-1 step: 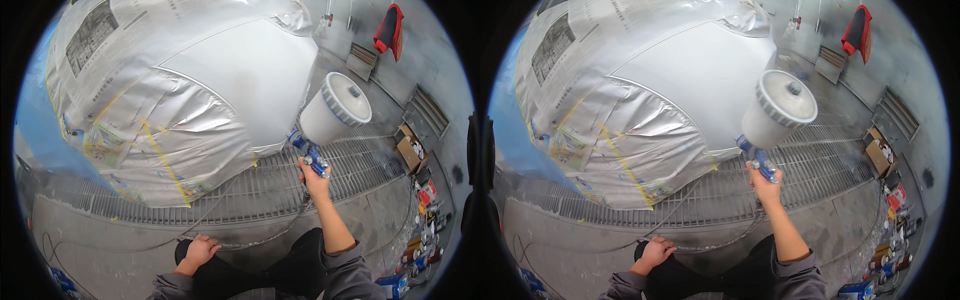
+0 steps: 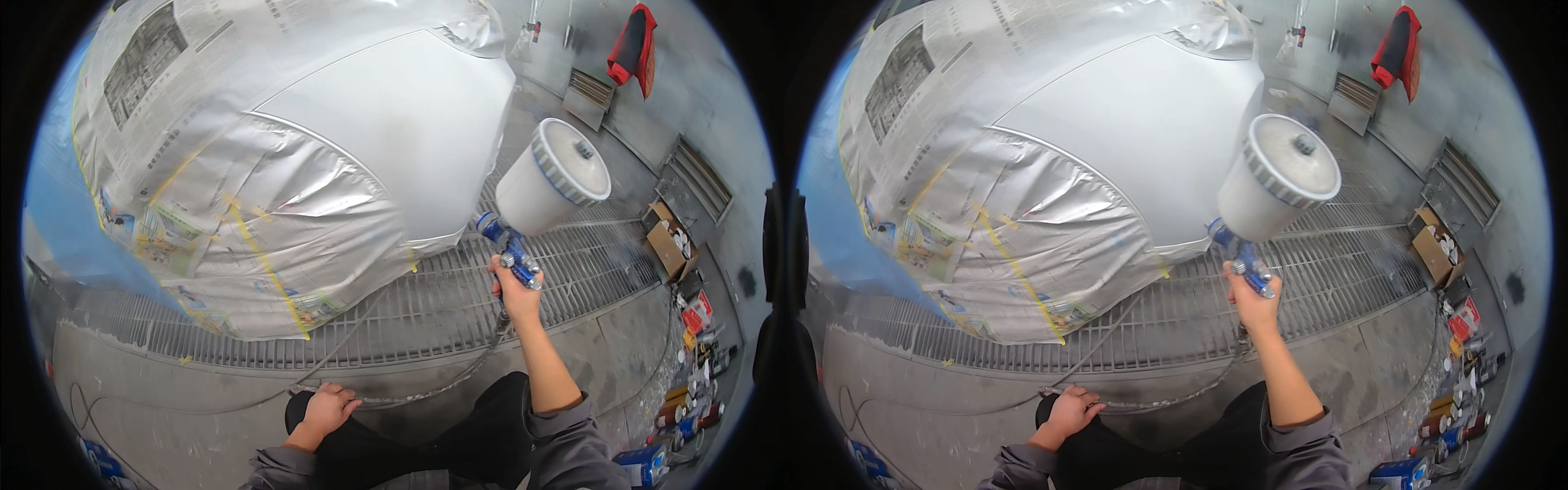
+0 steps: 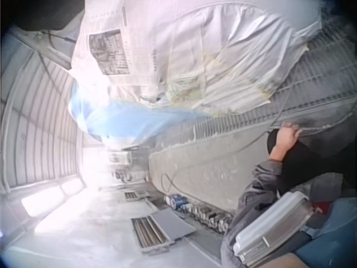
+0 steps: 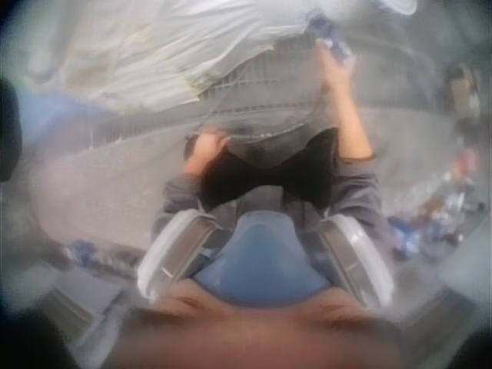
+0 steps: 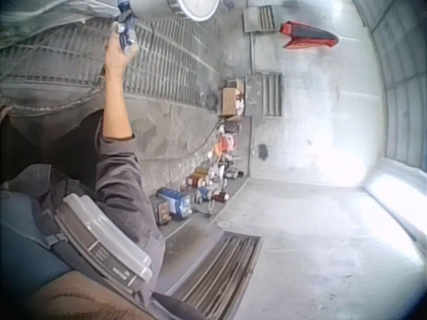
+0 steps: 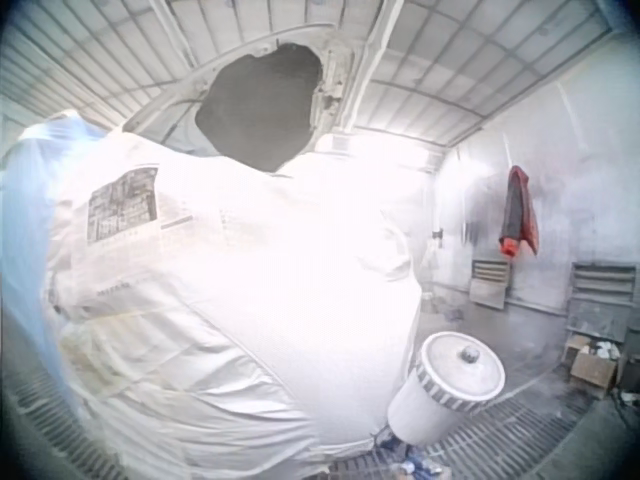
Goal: The person uses a spray gun to apply white paint to the rear of a car in a paint booth. The car is masked with newspaper and tape. The person moves the spray gun in steady passes across the trunk and bumper areas.
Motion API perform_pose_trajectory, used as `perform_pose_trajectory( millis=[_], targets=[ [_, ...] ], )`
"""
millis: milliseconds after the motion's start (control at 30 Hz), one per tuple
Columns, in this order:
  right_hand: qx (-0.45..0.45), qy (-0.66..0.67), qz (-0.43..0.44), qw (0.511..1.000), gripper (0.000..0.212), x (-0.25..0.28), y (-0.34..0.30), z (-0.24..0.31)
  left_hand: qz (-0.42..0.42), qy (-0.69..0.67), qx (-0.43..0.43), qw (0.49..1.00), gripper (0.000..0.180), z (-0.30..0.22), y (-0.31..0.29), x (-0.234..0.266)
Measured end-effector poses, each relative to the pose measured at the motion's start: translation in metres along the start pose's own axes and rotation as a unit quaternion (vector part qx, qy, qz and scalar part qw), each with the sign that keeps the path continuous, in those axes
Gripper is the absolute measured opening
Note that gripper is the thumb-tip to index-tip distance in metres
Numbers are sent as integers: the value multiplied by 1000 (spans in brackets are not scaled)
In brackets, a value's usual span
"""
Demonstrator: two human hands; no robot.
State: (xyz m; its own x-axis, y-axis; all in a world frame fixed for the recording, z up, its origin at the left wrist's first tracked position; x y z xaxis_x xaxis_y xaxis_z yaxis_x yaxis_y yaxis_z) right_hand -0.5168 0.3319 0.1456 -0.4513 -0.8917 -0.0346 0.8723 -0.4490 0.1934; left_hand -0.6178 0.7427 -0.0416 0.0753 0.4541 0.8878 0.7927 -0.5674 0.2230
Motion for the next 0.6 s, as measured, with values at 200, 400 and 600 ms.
perform_pose_trajectory(
  millis=[200, 400, 600],
  targets=[
    [35, 26, -75, 996, 24, 57, 26, 3, -11, 5, -30, 999, 24, -21, 33, -15],
    [50, -3, -167, 985, 25, 85, 38, -9, -20, 21, 3, 1000, 24, -27, 46, -18],
    [60, -54, -112, 990, 20, 49, 2, -44, -5, 16, 17, 1000, 27, -11, 21, -17]
  ],
)
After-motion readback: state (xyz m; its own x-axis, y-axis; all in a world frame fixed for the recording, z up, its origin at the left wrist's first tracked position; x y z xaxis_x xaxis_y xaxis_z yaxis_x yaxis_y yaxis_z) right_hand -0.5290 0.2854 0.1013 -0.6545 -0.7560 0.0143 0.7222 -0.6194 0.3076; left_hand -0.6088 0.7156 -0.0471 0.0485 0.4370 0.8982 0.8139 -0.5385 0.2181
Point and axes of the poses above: each hand's wrist, its own y-axis towards the middle knuckle, its own x-axis out of the back of the hand, z = x × y, the point moved 4 cm from there along y, towards the middle knuckle, and after that the axes turned 6 degrees about -x, right-handed, at the moved point
